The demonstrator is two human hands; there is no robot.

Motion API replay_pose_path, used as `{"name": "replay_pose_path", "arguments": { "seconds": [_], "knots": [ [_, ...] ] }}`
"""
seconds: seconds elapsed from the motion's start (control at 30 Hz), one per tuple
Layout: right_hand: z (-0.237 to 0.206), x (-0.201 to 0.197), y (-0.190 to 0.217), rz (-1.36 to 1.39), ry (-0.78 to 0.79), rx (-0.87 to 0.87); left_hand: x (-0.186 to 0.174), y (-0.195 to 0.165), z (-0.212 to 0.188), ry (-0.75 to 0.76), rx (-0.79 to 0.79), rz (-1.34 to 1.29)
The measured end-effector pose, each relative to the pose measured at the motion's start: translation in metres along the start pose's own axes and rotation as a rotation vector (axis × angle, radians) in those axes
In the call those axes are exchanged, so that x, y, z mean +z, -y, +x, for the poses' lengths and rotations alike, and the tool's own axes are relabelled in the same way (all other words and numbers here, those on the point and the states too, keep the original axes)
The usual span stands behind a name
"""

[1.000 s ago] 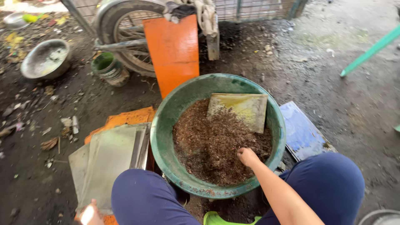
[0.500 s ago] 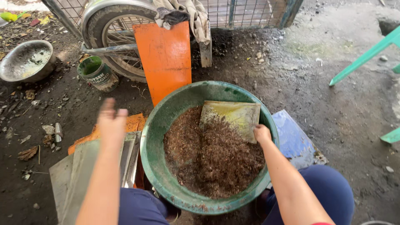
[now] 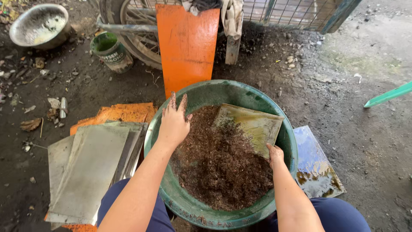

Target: The person sits on a low stool and uses a fibrous material to scrub and wipe the surfaces of rectangular metal sheets. They repeatedly rub the sheets over a green basin filled with the fibrous material, flipping the sheets to clean both sides.

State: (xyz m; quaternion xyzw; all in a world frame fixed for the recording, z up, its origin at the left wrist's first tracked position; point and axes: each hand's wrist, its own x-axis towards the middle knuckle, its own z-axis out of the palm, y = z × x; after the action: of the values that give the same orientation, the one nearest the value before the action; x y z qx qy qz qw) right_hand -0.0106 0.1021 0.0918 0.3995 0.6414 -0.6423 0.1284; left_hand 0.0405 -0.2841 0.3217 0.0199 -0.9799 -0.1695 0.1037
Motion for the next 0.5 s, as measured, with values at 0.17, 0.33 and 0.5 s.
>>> {"name": "replay_pose_path", "arguments": {
  "seconds": [0.17, 0.33, 0.5],
  "knots": [
    [0.002, 0.028, -0.009, 0.017, 0.165, -0.343, 0.004, 0.007, 0.003, 0.049, -0.027, 0.068],
    [-0.054, 0.061, 0.044, -0.377, 0.017, -0.54, -0.005, 0.011, 0.0, 0.073, -0.059, 0.064],
    [-0.156, 0.069, 0.096, -0.659, 0.029, -0.954, -0.018, 0.016, -0.011, 0.078, -0.095, 0.017]
  ]
}}
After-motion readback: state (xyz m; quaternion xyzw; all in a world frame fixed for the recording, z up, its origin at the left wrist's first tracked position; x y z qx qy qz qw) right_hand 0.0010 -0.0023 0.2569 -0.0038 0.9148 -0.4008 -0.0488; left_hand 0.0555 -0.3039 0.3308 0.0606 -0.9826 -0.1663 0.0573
